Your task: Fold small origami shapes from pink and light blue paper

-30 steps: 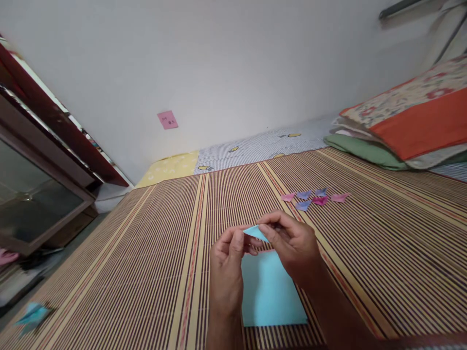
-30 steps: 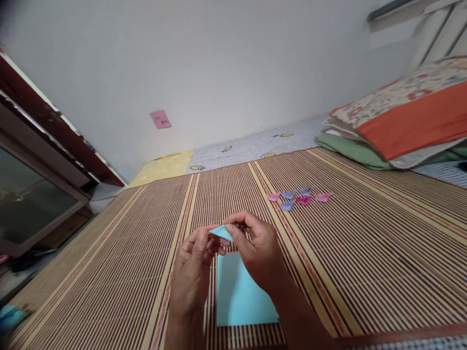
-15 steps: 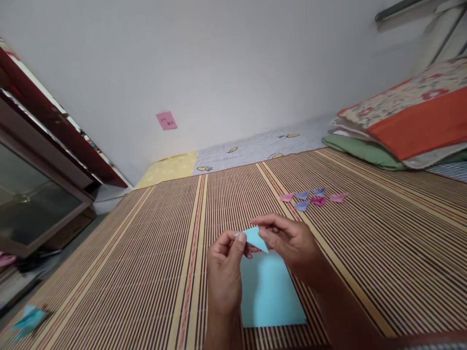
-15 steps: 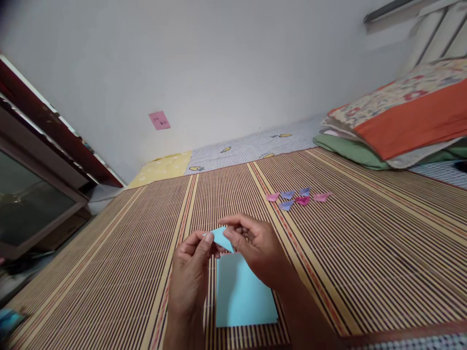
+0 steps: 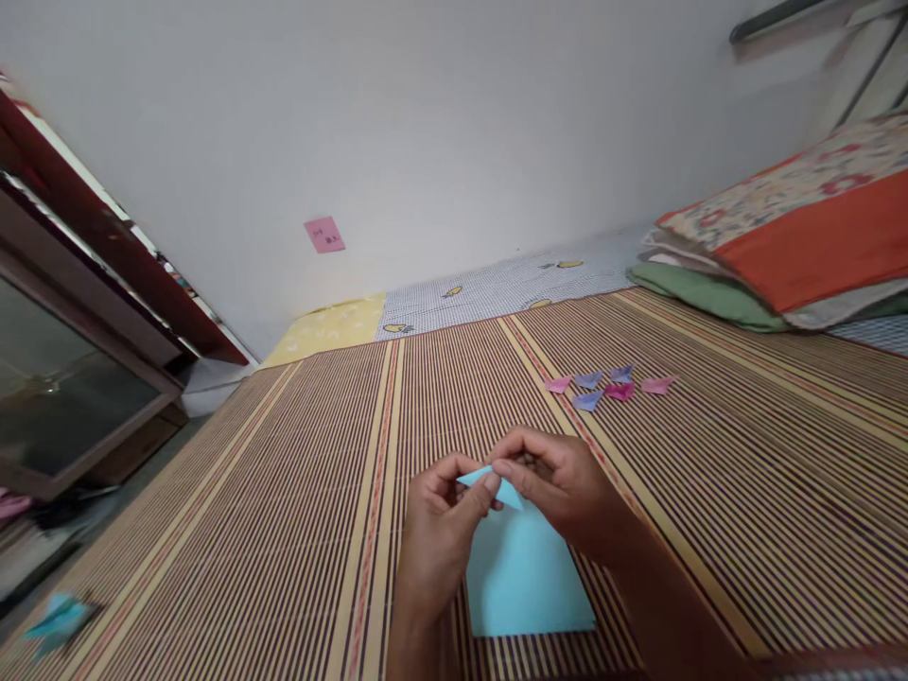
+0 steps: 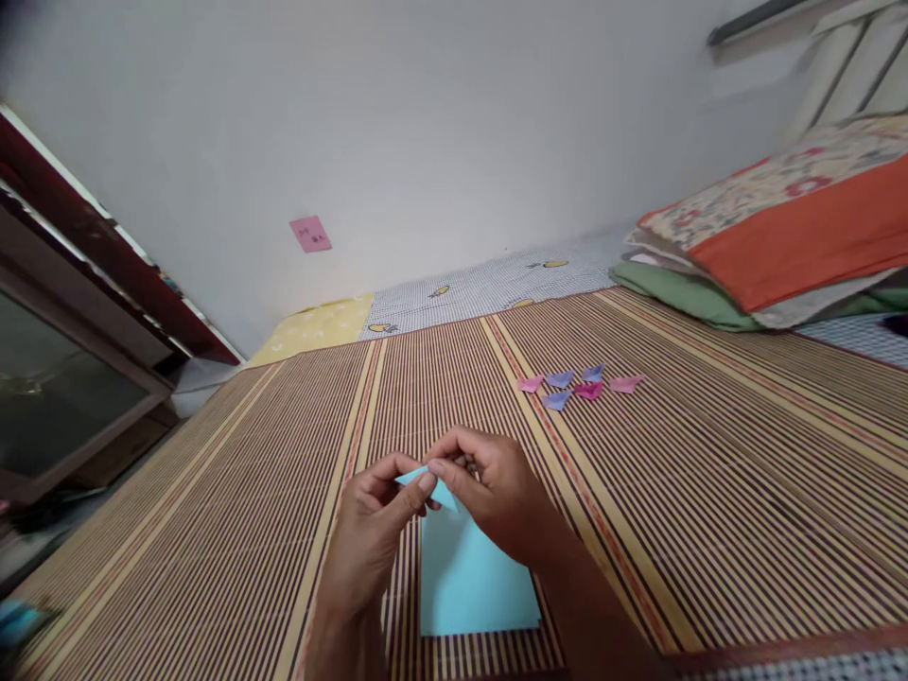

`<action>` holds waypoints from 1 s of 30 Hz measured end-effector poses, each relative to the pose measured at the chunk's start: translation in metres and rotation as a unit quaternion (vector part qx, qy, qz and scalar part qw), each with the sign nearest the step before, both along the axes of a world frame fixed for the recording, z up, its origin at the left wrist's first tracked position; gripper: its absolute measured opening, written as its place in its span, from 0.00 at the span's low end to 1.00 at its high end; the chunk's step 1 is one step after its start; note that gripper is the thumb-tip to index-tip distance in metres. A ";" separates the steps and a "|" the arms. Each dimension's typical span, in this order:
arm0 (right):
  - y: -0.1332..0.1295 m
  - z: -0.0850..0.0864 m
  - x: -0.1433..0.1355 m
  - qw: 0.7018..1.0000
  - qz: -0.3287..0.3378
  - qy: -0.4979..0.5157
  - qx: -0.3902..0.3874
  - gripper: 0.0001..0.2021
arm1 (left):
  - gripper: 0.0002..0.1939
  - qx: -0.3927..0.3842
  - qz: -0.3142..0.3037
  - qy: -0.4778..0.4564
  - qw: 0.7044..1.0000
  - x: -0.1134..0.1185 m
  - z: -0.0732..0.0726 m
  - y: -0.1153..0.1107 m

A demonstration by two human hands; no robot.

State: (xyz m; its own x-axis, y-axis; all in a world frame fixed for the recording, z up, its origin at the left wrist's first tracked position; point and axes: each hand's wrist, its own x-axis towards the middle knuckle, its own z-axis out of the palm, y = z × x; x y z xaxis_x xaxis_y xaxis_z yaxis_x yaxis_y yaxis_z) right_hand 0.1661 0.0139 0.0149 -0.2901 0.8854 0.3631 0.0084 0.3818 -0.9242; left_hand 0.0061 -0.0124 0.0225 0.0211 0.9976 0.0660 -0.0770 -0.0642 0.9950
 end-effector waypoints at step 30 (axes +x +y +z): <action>0.001 0.002 0.000 0.999 0.021 -0.038 0.001 0.09 | 0.11 0.018 0.006 -0.116 0.993 0.005 -0.011 0.007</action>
State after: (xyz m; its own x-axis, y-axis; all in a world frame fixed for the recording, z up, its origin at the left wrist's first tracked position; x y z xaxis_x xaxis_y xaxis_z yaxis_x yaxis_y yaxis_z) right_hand 0.1661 0.0147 0.0173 -0.3541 0.8710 0.3406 0.0631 0.3856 -0.9205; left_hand 0.0106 -0.0054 0.0120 -0.0105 0.9947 0.1025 -0.3023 -0.1008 0.9479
